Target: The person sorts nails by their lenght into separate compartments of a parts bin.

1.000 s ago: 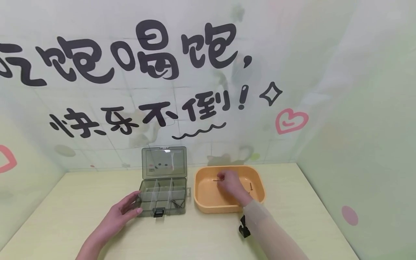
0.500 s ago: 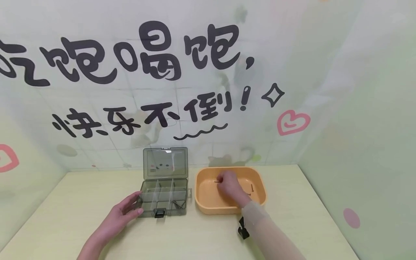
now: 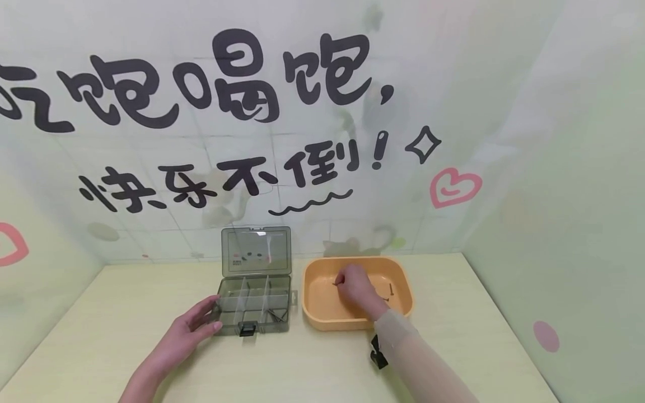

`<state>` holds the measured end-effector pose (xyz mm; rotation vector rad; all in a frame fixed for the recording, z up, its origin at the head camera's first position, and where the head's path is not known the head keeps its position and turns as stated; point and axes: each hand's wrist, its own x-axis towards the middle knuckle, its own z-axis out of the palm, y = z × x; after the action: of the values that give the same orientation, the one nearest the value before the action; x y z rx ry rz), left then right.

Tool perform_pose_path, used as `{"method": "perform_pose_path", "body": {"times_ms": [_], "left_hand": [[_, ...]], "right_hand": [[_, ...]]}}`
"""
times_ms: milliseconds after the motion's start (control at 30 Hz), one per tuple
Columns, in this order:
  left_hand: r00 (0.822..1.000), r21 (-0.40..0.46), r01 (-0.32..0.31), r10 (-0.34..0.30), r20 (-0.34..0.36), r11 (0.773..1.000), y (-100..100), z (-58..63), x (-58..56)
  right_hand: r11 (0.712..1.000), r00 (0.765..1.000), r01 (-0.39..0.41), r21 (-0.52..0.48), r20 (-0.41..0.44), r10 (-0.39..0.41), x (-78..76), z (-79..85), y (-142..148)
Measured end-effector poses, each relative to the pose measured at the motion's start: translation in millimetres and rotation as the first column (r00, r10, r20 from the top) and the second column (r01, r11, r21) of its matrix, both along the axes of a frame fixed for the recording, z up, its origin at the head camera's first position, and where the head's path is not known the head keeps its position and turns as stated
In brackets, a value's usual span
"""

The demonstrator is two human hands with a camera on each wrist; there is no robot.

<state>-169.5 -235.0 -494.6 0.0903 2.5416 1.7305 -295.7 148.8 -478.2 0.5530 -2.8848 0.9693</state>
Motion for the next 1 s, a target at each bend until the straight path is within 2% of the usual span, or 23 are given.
{"method": "perform_pose_path", "body": {"times_ms": [367, 633, 800, 1000], "left_hand": [[1.000, 0.008, 0.006, -0.006, -0.002, 1.000, -1, 0.5, 0.8], [1.000, 0.007, 0.006, -0.006, -0.004, 1.000, -1, -0.1, 0.7], [1.000, 0.012, 0.006, -0.006, -0.008, 1.000, -1, 0.0, 0.5], [1.000, 0.011, 0.006, -0.006, -0.007, 1.000, -1, 0.8, 0.8]], "right_hand": [[0.999, 0.998, 0.028, 0.046, 0.051, -0.030, -1.2, -2.5, 1], [0.999, 0.997, 0.013, 0.051, 0.073, -0.017, 2.6, 2.0, 1], [0.998, 0.998, -0.022, 0.051, 0.056, 0.019, 3.8, 1.2, 3], [0.992, 0.991, -0.129, -0.004, -0.023, 0.129, 2.3, -6.3, 13]]}}
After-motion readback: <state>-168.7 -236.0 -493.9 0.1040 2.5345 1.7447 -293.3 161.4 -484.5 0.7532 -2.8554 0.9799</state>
